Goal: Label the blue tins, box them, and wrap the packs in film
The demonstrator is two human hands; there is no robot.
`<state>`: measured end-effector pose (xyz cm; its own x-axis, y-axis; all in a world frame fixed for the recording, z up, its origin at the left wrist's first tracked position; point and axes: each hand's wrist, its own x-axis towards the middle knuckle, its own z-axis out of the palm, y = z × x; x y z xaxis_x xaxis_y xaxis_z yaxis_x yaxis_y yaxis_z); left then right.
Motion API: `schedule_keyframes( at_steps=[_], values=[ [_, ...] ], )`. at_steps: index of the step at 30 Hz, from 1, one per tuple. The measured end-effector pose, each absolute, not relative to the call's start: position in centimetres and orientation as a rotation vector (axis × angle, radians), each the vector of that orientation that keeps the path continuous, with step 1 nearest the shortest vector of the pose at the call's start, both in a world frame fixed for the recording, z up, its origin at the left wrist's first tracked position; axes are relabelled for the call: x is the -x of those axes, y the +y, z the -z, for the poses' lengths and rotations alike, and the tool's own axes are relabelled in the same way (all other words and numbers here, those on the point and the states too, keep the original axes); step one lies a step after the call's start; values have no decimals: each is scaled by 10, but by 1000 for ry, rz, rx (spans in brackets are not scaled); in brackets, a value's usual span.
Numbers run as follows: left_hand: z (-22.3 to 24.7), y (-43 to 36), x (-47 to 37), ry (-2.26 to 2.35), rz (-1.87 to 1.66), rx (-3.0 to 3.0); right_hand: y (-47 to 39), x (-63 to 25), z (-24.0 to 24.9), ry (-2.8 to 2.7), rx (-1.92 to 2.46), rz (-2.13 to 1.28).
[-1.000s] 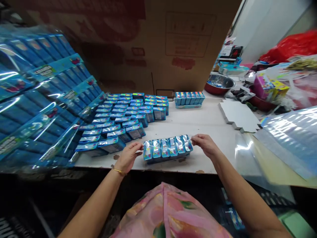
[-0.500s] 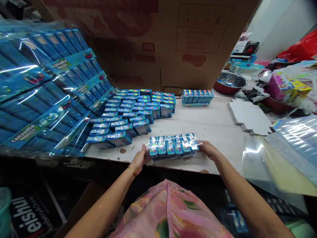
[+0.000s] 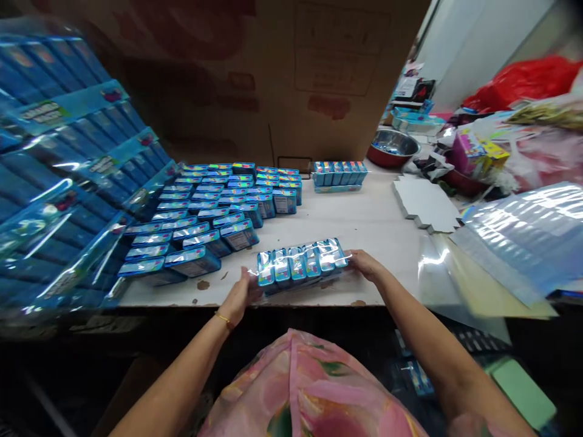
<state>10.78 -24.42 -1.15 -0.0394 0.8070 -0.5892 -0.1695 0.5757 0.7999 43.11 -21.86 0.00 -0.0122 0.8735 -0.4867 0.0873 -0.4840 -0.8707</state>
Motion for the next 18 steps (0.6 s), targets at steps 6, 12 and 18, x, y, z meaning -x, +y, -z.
schedule_keyframes(
  at_steps=[6,12,18],
  values=[
    [-24,-239,-98,1469,-1032,-723,-219,-436,-31,-1073,1543,-1360],
    [-43,-236,-93,1428,-816,-991,-216,-420,-51,-1120,1523,-1389],
    [-70,-177,-112,1369,-947,-1129,-171,-435,-75,-1162,1597,-1213]
  ],
)
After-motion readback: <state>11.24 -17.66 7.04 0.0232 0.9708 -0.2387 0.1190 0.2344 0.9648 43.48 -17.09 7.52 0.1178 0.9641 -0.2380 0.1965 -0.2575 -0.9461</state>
